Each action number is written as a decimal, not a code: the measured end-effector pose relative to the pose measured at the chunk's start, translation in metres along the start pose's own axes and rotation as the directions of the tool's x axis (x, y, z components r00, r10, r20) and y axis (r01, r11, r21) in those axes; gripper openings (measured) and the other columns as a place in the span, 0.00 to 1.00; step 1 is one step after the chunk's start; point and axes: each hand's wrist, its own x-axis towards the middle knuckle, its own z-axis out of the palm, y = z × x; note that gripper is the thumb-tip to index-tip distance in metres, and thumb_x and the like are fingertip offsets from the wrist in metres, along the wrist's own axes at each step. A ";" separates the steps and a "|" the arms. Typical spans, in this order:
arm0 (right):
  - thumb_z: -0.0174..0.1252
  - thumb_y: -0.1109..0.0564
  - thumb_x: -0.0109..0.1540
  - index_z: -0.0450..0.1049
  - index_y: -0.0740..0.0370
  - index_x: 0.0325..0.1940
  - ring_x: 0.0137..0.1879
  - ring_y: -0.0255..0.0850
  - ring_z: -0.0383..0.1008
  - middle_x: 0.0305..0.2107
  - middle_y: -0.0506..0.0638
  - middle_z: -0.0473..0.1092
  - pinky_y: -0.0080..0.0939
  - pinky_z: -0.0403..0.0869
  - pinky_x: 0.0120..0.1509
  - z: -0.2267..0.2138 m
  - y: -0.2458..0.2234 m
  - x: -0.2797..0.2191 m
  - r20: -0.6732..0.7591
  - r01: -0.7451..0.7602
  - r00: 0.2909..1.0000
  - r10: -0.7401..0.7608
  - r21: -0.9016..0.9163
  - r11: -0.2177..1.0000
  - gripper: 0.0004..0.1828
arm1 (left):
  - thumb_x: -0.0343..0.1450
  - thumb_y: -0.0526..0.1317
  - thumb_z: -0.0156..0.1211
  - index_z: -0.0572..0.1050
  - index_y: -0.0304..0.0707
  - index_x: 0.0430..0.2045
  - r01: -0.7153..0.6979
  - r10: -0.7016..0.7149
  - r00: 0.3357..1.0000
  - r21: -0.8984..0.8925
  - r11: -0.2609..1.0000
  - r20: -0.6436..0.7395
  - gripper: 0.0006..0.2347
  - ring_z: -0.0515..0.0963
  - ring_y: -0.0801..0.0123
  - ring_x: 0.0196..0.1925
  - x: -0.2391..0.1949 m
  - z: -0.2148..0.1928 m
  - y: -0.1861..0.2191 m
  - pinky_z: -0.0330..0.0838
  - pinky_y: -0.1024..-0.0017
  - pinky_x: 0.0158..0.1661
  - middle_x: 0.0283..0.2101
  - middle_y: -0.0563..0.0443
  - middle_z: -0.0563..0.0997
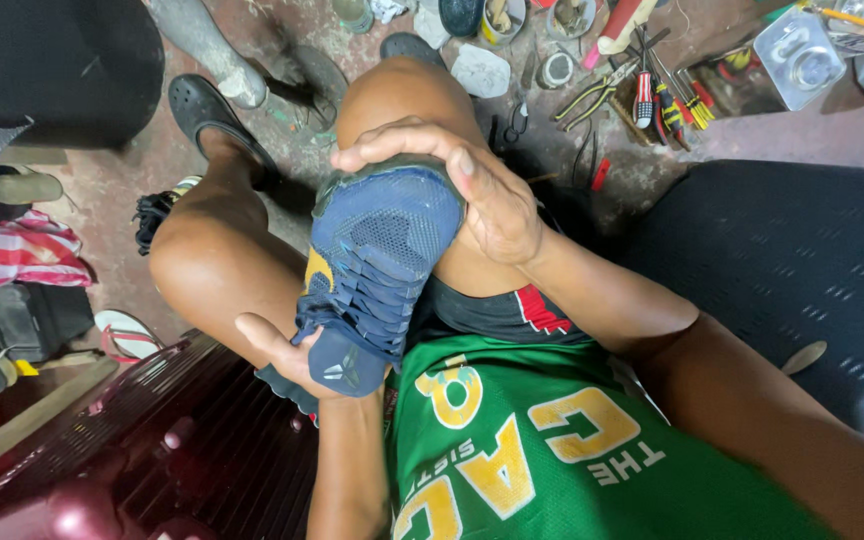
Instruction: The person holds a blue Nike sneaker and repeatedly rubs its upper mesh and sole with their hands. They rotate the shoe to access different sides, including the toe, heel, and lateral panels, while seated on the floor.
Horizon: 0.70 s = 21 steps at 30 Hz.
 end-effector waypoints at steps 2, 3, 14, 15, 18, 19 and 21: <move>0.36 0.39 0.80 0.63 0.75 0.69 0.72 0.48 0.65 0.65 0.63 0.66 0.48 0.61 0.80 -0.004 0.001 0.004 0.014 0.005 1.000 -0.005 -0.005 1.000 0.34 | 0.65 0.74 0.51 0.50 0.21 0.74 -0.046 0.043 0.999 0.189 0.981 0.023 0.54 0.61 0.53 0.77 0.003 0.001 -0.001 0.54 0.59 0.76 0.77 0.39 0.57; 0.37 0.39 0.79 0.63 0.75 0.69 0.73 0.49 0.64 0.65 0.63 0.65 0.48 0.61 0.80 -0.004 0.000 0.005 0.026 -0.016 1.000 0.015 0.030 0.999 0.34 | 0.64 0.74 0.52 0.49 0.23 0.75 -0.076 0.068 0.997 0.280 0.957 0.036 0.54 0.60 0.55 0.77 0.002 0.002 -0.002 0.54 0.59 0.76 0.77 0.41 0.57; 0.38 0.39 0.79 0.63 0.78 0.70 0.76 0.47 0.63 0.67 0.63 0.64 0.46 0.58 0.82 -0.008 -0.032 0.008 0.093 -0.158 0.982 0.164 -0.069 0.985 0.36 | 0.66 0.75 0.44 0.56 0.20 0.70 -0.294 0.246 0.956 0.558 0.776 0.161 0.51 0.62 0.47 0.75 -0.002 -0.009 0.005 0.55 0.52 0.75 0.73 0.33 0.61; 0.38 0.39 0.79 0.64 0.78 0.70 0.76 0.48 0.62 0.67 0.63 0.64 0.46 0.57 0.83 -0.008 -0.037 0.008 0.103 -0.181 0.975 0.195 -0.134 0.974 0.36 | 0.67 0.74 0.43 0.57 0.20 0.69 -0.360 0.310 0.932 0.596 0.718 0.189 0.50 0.63 0.46 0.75 -0.001 -0.012 0.005 0.56 0.51 0.75 0.72 0.32 0.62; 0.37 0.41 0.79 0.66 0.77 0.69 0.77 0.48 0.63 0.66 0.61 0.66 0.46 0.57 0.85 -0.005 -0.046 0.011 0.125 -0.174 0.969 0.211 -0.258 0.950 0.34 | 0.67 0.74 0.41 0.59 0.20 0.68 -0.398 0.340 0.917 0.554 0.731 0.210 0.49 0.65 0.46 0.74 -0.002 -0.019 0.009 0.58 0.50 0.74 0.72 0.31 0.64; 0.38 0.42 0.78 0.66 0.76 0.68 0.76 0.47 0.63 0.66 0.61 0.66 0.46 0.57 0.85 -0.004 -0.048 0.012 0.129 -0.179 0.967 0.219 -0.269 0.946 0.32 | 0.67 0.74 0.42 0.59 0.20 0.68 -0.403 0.325 0.915 0.589 0.700 0.240 0.49 0.65 0.46 0.74 -0.003 -0.021 0.011 0.58 0.50 0.73 0.71 0.31 0.64; 0.39 0.45 0.77 0.66 0.76 0.68 0.76 0.47 0.63 0.66 0.60 0.66 0.45 0.57 0.84 -0.001 -0.054 0.013 0.130 -0.208 0.959 0.251 -0.273 0.939 0.30 | 0.68 0.74 0.44 0.60 0.20 0.68 -0.416 0.289 0.909 0.653 0.633 0.300 0.49 0.66 0.47 0.73 -0.005 -0.025 0.015 0.59 0.50 0.73 0.71 0.32 0.65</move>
